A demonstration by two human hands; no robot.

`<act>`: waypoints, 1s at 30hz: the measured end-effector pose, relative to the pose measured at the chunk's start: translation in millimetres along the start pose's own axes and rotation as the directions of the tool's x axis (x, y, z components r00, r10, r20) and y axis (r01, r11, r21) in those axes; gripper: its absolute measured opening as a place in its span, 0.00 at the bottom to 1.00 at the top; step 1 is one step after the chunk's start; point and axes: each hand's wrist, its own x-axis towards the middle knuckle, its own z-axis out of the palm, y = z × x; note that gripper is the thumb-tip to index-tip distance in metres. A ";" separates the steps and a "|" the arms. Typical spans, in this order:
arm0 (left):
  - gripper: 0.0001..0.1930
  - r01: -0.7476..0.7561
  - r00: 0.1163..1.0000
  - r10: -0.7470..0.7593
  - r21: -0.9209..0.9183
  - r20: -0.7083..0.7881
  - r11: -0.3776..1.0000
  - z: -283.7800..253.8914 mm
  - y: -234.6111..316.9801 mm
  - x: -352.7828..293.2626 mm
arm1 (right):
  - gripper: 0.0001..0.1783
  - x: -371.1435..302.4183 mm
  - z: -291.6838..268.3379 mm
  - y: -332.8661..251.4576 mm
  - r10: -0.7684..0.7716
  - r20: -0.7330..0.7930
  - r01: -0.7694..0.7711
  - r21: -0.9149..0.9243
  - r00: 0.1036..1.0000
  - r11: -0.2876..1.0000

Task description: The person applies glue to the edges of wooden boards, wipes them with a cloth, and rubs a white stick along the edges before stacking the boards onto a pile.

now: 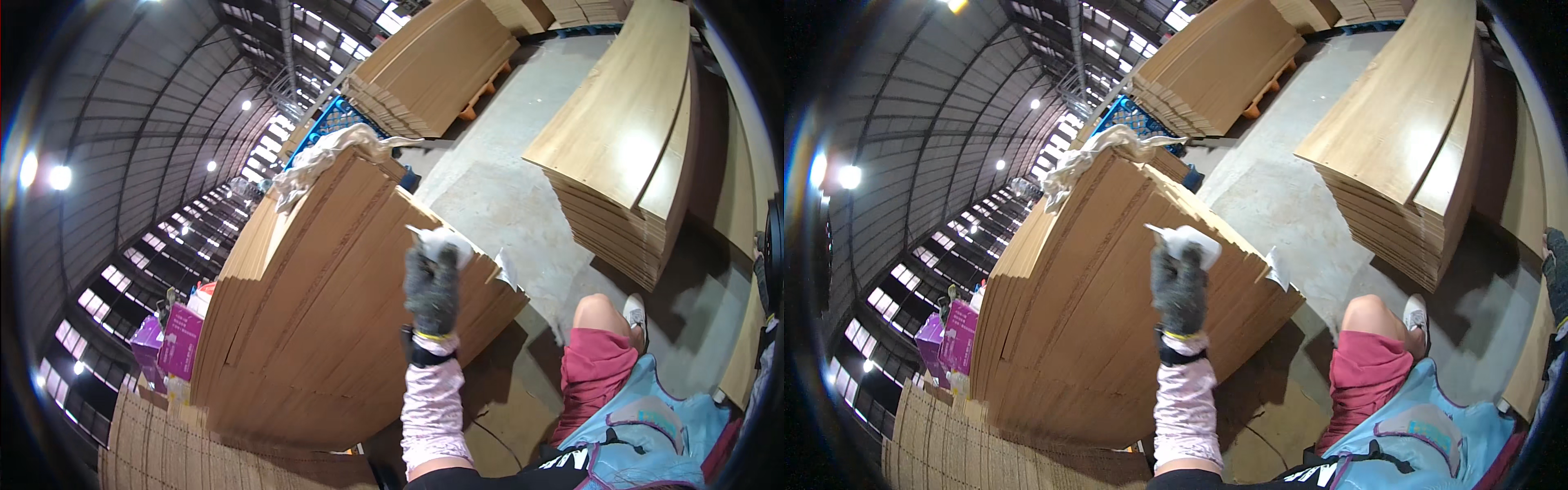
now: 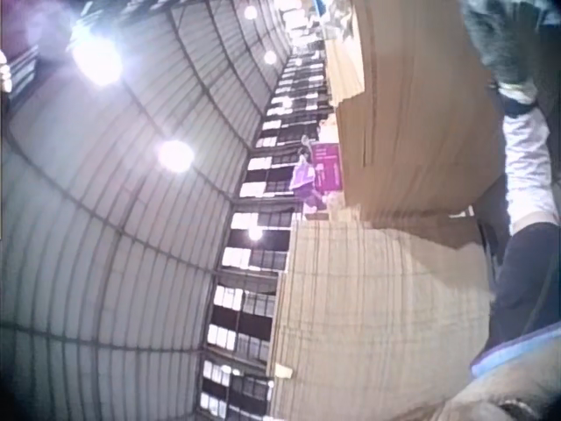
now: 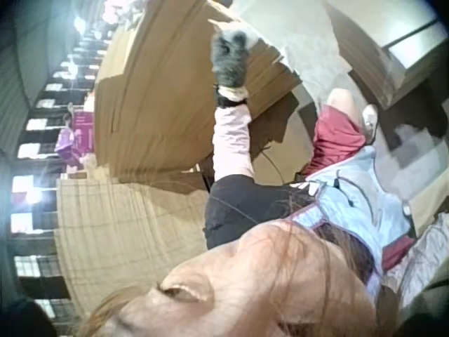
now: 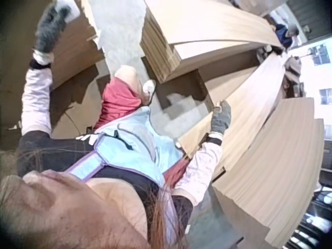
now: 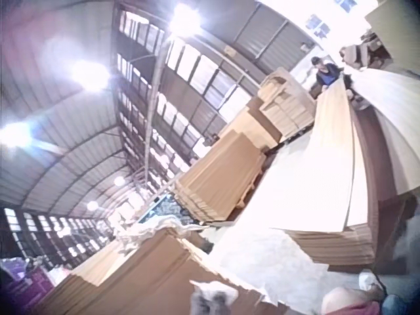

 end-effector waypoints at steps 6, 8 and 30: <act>0.12 -0.003 0.978 0.039 0.171 -0.207 0.985 -91.4 48.7 83.9 | 0.16 62.1 6.8 -102.0 -0.311 -0.047 0.314 0.178 0.949 0.933; 0.13 0.030 0.972 -0.002 0.118 -0.236 0.993 -98.3 60.9 94.9 | 0.16 56.9 -13.8 -123.5 -0.352 -0.077 0.360 0.176 0.933 0.916; 0.20 -0.265 0.943 0.318 0.799 0.097 0.540 -131.5 56.0 229.6 | 0.17 54.8 -5.9 -236.9 -0.513 -0.181 0.528 0.498 0.839 0.688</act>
